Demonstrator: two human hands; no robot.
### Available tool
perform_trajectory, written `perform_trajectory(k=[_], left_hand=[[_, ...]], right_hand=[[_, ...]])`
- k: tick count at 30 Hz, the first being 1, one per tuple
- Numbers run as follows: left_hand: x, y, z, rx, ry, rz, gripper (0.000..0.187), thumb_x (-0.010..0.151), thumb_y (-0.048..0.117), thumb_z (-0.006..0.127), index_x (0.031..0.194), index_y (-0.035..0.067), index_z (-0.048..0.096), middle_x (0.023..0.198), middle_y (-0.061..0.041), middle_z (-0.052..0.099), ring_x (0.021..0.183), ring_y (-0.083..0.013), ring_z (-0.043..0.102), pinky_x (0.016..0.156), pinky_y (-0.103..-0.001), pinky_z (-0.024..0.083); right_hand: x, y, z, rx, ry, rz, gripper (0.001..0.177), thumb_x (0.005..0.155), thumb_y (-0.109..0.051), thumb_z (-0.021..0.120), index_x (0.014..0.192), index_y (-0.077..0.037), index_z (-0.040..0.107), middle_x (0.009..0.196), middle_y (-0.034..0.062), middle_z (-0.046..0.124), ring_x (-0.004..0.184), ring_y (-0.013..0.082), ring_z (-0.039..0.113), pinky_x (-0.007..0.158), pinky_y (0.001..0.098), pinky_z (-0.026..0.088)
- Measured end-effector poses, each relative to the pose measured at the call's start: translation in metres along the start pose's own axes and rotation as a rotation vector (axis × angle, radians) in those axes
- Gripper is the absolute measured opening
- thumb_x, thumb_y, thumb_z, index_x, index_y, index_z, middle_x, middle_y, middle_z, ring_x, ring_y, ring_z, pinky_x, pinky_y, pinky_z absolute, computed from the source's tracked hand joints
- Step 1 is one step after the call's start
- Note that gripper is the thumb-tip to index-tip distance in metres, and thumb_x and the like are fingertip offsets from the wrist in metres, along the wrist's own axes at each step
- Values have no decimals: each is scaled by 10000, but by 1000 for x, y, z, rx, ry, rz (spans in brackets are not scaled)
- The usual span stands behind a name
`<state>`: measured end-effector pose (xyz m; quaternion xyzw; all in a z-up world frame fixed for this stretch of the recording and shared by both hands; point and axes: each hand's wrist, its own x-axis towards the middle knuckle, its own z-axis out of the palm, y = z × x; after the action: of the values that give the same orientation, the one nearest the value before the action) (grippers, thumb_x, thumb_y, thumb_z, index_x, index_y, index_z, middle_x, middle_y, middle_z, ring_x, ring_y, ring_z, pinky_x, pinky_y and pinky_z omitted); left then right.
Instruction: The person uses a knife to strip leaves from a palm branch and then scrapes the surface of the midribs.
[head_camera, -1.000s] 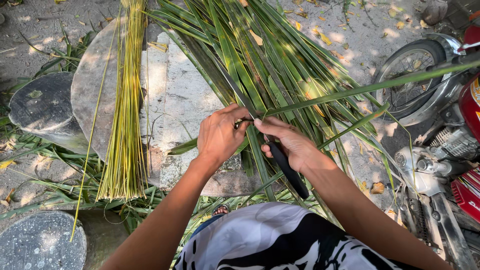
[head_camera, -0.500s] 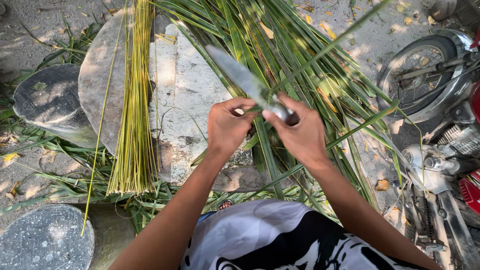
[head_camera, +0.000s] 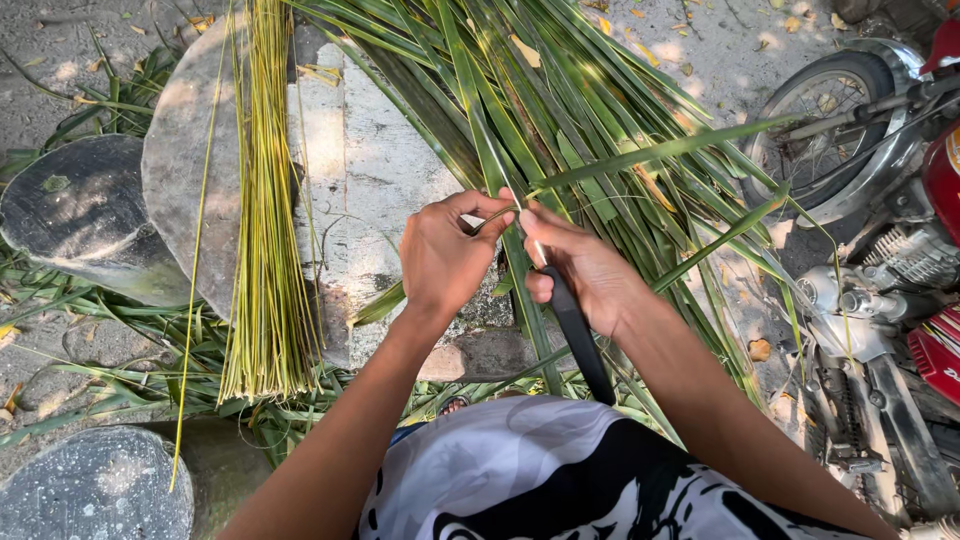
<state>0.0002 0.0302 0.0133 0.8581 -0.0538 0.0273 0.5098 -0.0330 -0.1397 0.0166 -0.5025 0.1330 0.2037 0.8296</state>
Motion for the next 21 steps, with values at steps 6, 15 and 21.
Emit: perform_trajectory(k=[6,15,21], left_hand=[[0,-7,-5,-155,-181,-80,164,860,276,769,976,166,803,757,-3,772,503,-117,664,524,-334,516],[10,-14,-25,-15,-272,-19,199,866,293,785,914,100,793,781,-33,777,529,-120,678,542,-299,515],[12,-27,-20,-102,-354,-37,155,886,245,759,904,91,767,796,-35,782,546,-118,720,538,-293,530]], right_hand=[[9,-4,-18,-45,121,172,504,812,-249,801,1289,-217,638,779,-43,458,528,113,457,455,260,380],[10,-39,-71,133,358,135,376,803,-226,835,1109,-205,618,835,-36,525,591,112,516,473,224,429],[18,-9,-42,116,181,152,435,790,-208,840,1158,-193,607,839,-33,555,593,123,521,473,228,438]])
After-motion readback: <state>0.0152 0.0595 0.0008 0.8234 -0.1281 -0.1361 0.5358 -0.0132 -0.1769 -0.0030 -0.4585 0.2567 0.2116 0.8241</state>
